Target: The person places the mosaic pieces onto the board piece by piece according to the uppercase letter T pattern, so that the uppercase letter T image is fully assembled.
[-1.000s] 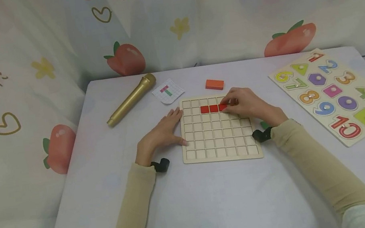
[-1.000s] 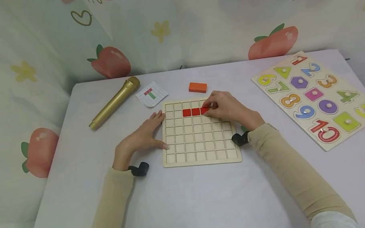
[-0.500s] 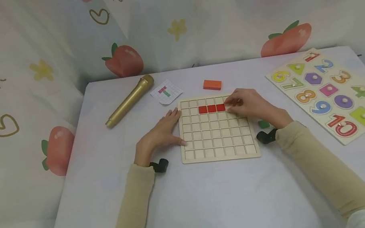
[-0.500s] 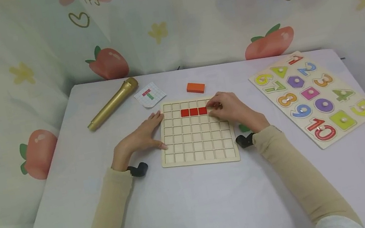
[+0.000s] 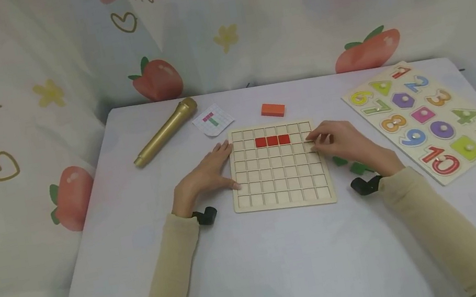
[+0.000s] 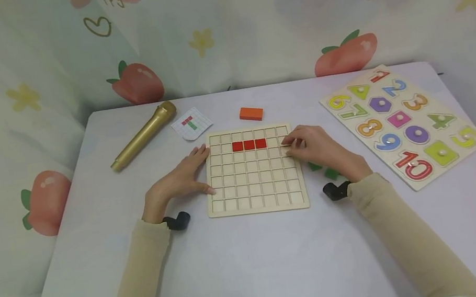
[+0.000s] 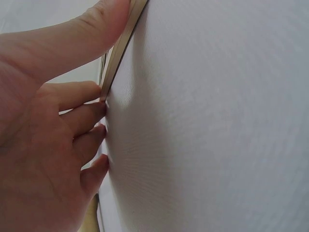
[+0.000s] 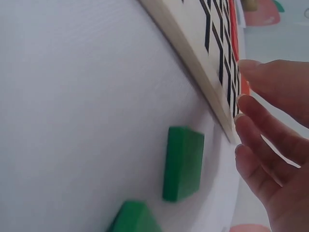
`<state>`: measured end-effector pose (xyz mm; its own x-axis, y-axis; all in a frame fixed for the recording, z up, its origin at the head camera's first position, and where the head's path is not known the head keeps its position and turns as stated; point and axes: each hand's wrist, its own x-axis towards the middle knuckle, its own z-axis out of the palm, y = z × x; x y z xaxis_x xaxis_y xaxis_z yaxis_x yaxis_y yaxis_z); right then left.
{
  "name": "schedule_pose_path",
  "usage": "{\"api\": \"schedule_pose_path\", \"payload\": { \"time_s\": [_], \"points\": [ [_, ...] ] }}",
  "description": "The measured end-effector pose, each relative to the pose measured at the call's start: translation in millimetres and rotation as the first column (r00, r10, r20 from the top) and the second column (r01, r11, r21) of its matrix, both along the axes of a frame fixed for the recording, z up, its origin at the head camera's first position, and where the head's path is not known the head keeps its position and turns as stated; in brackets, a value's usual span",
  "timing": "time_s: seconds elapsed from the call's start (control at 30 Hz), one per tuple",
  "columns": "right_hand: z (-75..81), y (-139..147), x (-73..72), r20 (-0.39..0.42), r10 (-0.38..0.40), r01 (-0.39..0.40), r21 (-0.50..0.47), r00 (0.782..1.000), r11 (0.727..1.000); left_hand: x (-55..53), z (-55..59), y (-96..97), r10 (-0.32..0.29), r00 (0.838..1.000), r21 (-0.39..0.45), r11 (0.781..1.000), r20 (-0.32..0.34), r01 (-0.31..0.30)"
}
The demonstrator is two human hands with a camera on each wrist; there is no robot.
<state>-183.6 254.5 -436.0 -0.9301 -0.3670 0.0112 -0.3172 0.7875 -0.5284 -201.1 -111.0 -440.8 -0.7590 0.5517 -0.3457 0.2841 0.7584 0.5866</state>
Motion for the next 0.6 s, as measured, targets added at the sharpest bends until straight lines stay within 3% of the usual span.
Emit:
{"api": "schedule_pose_path", "payload": {
  "time_s": [0.6],
  "points": [
    [-3.2, 44.0, 34.5, 0.094, -0.093, 0.092, 0.019, 0.991, 0.996, -2.1, -5.7, 0.2, 0.002, 1.000, -0.010, 1.000, -0.014, -0.002]
  ]
}}
